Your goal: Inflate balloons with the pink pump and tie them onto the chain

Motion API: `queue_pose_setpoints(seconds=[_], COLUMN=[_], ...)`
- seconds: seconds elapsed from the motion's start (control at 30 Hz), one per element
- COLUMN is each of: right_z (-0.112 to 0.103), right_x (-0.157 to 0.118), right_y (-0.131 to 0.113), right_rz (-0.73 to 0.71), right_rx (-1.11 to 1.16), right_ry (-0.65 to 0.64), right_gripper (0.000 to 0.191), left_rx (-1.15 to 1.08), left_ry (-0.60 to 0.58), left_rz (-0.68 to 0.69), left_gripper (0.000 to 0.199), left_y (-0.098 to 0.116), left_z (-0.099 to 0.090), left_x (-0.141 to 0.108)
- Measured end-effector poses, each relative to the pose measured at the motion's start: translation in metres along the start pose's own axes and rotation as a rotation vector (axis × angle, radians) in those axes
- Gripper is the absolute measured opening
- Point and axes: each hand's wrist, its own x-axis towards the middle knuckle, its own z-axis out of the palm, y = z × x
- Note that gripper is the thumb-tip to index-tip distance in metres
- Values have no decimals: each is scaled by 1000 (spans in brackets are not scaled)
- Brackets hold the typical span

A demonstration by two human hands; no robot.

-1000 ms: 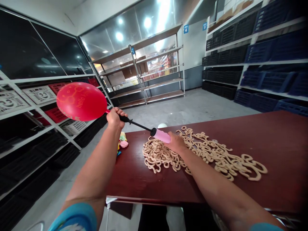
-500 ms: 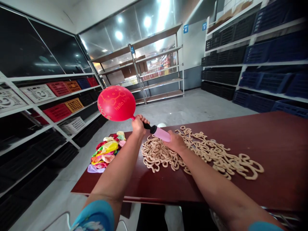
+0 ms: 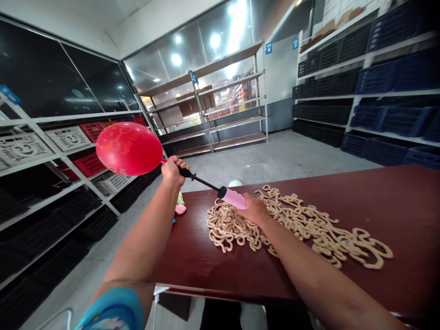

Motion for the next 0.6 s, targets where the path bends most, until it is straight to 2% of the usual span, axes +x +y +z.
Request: queue_pose_setpoints(seconds=[0.1, 0.3, 0.37, 0.47, 0.6], right_z=[-2, -3, -1, -1, -3], right_x=[0, 0, 0, 1, 2], right_y=[0, -2, -2, -2, -2], right_rz=[5, -17, -9, -2, -23], right_rx=[-1, -33, -55, -86, -65], right_ry=[-12, 14, 12, 24, 34], right_gripper=[39, 41, 41, 38, 37], left_rx=[1, -8, -16, -25, 2], left_ry=[0, -12, -13, -3, 22], left_rz=[-29, -132, -157, -162, -136], left_gripper=[18, 16, 15, 15, 17], left_y=[-23, -84, -96, -98, -68], left_z=[5, 14, 14, 13, 8], left_x=[-9, -34, -38, -37, -21])
